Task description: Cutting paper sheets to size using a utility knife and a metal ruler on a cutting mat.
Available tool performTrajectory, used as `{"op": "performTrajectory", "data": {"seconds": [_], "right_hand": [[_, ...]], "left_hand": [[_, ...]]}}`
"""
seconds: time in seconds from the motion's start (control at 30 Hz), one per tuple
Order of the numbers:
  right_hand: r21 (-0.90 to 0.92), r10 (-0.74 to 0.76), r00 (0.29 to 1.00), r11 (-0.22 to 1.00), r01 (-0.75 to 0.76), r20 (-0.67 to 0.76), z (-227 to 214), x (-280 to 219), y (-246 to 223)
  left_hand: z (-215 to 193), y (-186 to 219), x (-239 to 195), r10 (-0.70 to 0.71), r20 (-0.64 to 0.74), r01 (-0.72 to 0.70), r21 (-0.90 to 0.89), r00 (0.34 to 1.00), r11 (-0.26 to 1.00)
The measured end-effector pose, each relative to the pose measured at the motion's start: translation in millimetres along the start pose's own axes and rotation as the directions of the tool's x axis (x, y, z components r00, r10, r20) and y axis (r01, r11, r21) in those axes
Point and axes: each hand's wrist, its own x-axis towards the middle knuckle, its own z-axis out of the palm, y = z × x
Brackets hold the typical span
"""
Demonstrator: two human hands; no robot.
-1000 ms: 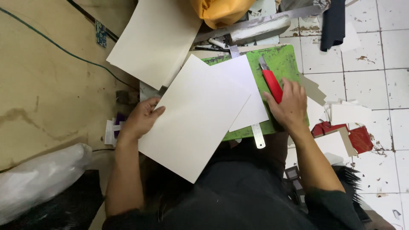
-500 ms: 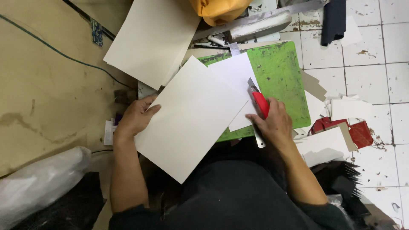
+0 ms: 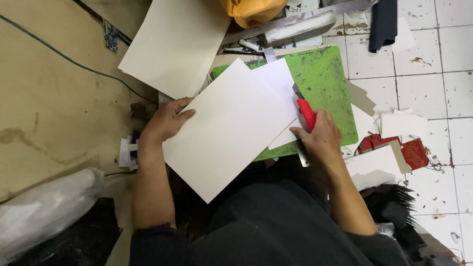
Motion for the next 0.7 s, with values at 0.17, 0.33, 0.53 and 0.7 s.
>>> {"op": "performTrajectory", "data": {"seconds": [0.17,0.33,0.53,0.7], "right_hand": [[0.033,-0.013,1.000,0.999,0.014,-0.013,12,10,8],[0.083,0.000,1.000,0.997,0.003,-0.031,2,18,41],[0.480,0.007,0.940,0.861,0.168,-0.341,-95,-6,118],[0.549,0.018,0.925,0.809,0.209,-0.378,-105,-29,105]], "left_hand": [[3,14,5,0.018,0.012,-0.018,-0.017,1.000,1.000],[3,29,3,0.012,0.012,-0.011,-0.069,1.000,0.998],[22,42,55,0.149,0.113,-0.154,0.036,0.982,0.987],[52,73,119,0.278,0.248,-0.308,0.093,0.928,0.947]]}}
